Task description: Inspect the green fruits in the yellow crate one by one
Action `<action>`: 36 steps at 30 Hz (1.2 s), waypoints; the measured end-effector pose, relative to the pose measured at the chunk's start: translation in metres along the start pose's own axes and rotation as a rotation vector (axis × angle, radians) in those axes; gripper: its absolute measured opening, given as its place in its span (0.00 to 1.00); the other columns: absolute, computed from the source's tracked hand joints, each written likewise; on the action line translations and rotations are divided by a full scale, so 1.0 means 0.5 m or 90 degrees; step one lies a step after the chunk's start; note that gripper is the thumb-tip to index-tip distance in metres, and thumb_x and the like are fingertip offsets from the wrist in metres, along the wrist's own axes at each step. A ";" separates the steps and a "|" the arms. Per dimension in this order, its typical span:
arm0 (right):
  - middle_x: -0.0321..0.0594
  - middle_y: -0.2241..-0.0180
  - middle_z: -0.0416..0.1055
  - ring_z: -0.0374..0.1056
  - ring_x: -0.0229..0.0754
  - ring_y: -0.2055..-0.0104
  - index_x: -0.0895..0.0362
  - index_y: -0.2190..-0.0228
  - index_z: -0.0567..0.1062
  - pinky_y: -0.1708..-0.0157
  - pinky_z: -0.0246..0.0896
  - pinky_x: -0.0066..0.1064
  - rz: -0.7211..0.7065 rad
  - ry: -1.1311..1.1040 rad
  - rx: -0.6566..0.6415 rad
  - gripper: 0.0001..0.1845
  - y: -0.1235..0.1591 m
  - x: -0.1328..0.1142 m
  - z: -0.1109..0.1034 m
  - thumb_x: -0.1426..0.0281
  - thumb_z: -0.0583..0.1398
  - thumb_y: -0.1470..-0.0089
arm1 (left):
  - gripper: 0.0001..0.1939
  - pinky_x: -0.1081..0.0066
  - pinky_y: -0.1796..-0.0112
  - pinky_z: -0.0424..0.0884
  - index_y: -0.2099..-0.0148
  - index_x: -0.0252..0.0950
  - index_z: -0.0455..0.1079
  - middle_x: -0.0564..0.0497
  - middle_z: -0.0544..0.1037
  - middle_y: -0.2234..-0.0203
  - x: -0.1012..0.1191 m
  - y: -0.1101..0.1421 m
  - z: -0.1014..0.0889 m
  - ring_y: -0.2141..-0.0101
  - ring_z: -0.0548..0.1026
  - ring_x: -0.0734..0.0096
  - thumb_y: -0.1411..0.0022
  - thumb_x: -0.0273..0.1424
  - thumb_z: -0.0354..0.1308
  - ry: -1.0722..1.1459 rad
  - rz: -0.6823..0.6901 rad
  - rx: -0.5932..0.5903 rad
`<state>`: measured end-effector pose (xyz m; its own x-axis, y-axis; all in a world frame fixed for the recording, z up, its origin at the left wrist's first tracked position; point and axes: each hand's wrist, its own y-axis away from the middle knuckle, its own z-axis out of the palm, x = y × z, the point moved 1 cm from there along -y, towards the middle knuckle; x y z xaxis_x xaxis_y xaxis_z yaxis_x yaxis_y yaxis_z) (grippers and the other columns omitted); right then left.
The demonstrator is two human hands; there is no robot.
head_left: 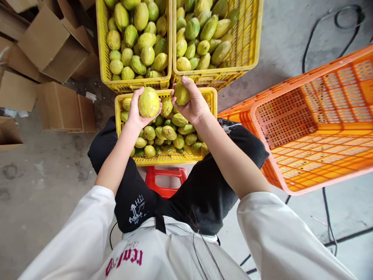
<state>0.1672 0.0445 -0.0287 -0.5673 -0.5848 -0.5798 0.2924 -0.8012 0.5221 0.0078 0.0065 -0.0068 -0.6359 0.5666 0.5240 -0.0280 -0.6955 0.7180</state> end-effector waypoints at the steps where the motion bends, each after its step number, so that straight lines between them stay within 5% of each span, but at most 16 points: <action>1: 0.31 0.68 0.76 0.62 0.48 0.40 0.43 0.69 0.67 0.44 0.60 0.44 0.002 -0.001 0.004 0.17 0.004 -0.002 0.003 0.54 0.68 0.56 | 0.25 0.46 0.41 0.69 0.44 0.47 0.71 0.47 0.82 0.68 0.000 0.000 0.000 0.41 0.72 0.48 0.34 0.54 0.49 -0.003 0.004 -0.005; 4: 0.32 0.68 0.75 0.69 0.45 0.48 0.46 0.66 0.68 0.48 0.68 0.41 0.017 -0.021 0.011 0.13 0.018 -0.009 0.013 0.57 0.65 0.49 | 0.25 0.43 0.39 0.67 0.43 0.52 0.70 0.48 0.83 0.69 -0.004 -0.001 0.001 0.39 0.68 0.46 0.35 0.55 0.49 -0.010 -0.002 0.003; 9: 0.38 0.68 0.77 0.73 0.54 0.49 0.47 0.64 0.72 0.59 0.74 0.49 0.021 -0.008 -0.004 0.12 0.032 -0.021 0.021 0.54 0.59 0.47 | 0.26 0.47 0.43 0.72 0.42 0.51 0.70 0.49 0.84 0.63 -0.001 0.005 0.009 0.42 0.73 0.49 0.34 0.54 0.47 0.014 0.024 0.007; 15: 0.39 0.62 0.80 0.68 0.51 0.42 0.48 0.63 0.73 0.47 0.69 0.46 -0.016 -0.032 -0.074 0.13 0.026 -0.024 0.017 0.56 0.60 0.50 | 0.19 0.57 0.49 0.77 0.46 0.49 0.72 0.51 0.83 0.57 0.012 0.020 0.011 0.43 0.76 0.58 0.29 0.43 0.44 0.067 0.101 -0.052; 21: 0.33 0.65 0.78 0.66 0.47 0.42 0.45 0.67 0.72 0.42 0.69 0.37 -0.039 -0.068 -0.021 0.16 0.024 -0.024 0.008 0.59 0.70 0.58 | 0.16 0.59 0.43 0.74 0.59 0.45 0.73 0.56 0.83 0.59 0.008 0.028 0.015 0.38 0.70 0.62 0.26 0.38 0.45 0.070 0.192 -0.082; 25: 0.34 0.63 0.77 0.70 0.47 0.45 0.46 0.67 0.71 0.45 0.73 0.39 -0.008 -0.017 -0.012 0.14 0.025 -0.020 0.009 0.60 0.69 0.53 | 0.13 0.56 0.41 0.71 0.61 0.44 0.72 0.51 0.84 0.63 -0.002 0.020 0.013 0.38 0.69 0.57 0.29 0.39 0.47 0.032 0.103 -0.095; 29: 0.37 0.64 0.76 0.74 0.48 0.49 0.49 0.65 0.70 0.53 0.77 0.43 0.031 0.011 -0.004 0.09 0.024 -0.015 0.013 0.58 0.57 0.41 | 0.12 0.48 0.40 0.67 0.56 0.49 0.74 0.52 0.84 0.68 -0.017 0.006 0.009 0.38 0.69 0.52 0.31 0.42 0.49 -0.045 -0.008 -0.094; 36: 0.37 0.67 0.76 0.75 0.50 0.54 0.49 0.66 0.68 0.58 0.77 0.46 0.081 0.009 0.015 0.05 0.010 0.005 0.012 0.64 0.59 0.46 | 0.16 0.46 0.41 0.68 0.49 0.50 0.73 0.51 0.84 0.68 -0.019 -0.011 -0.003 0.40 0.72 0.50 0.33 0.48 0.52 -0.072 -0.035 -0.022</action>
<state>0.1629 0.0399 -0.0238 -0.5152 -0.6837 -0.5168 0.3436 -0.7172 0.6063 0.0126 0.0044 -0.0163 -0.5420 0.6492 0.5337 -0.0887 -0.6757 0.7318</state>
